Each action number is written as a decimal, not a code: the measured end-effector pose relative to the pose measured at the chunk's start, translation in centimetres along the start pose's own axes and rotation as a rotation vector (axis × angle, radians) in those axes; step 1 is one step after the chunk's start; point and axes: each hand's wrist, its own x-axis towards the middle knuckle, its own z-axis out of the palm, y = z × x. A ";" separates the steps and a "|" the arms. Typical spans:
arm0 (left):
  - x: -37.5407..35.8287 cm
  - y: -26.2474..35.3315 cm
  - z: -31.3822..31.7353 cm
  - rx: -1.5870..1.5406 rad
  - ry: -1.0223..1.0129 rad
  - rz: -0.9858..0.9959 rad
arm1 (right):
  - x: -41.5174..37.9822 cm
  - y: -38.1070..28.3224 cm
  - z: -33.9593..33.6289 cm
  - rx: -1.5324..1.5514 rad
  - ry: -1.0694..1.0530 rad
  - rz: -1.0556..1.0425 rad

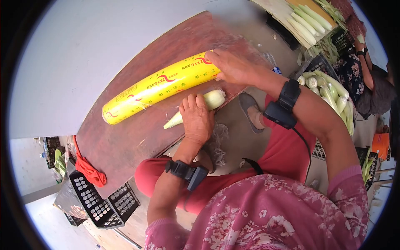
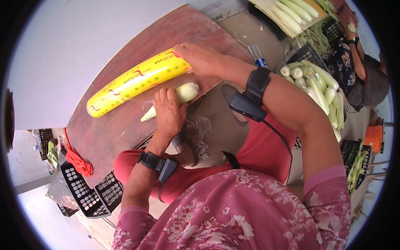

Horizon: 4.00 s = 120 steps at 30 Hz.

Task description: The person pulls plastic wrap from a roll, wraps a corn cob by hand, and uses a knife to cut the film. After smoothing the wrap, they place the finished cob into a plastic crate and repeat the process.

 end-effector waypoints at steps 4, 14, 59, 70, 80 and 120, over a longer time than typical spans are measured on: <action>0.6 0.4 -0.6 -0.032 0.019 -0.005 | 0.2 0.7 0.9 0.052 0.033 -0.019; 0.9 -0.2 0.1 0.029 0.043 0.070 | 0.1 0.7 0.7 0.045 0.047 -0.035; 0.4 -0.2 -0.1 -0.093 0.060 0.016 | -3.3 4.3 -5.5 0.660 0.090 0.333; 0.4 -0.2 -0.1 -0.092 0.071 0.042 | 0.5 -1.0 1.9 1.022 -0.315 0.215; 0.2 -0.5 0.1 -0.075 0.085 0.091 | 0.9 -0.5 3.5 0.947 -0.354 0.190; -0.1 -1.0 -0.3 -0.060 0.066 0.170 | 0.6 -1.8 3.0 0.346 -0.247 -0.182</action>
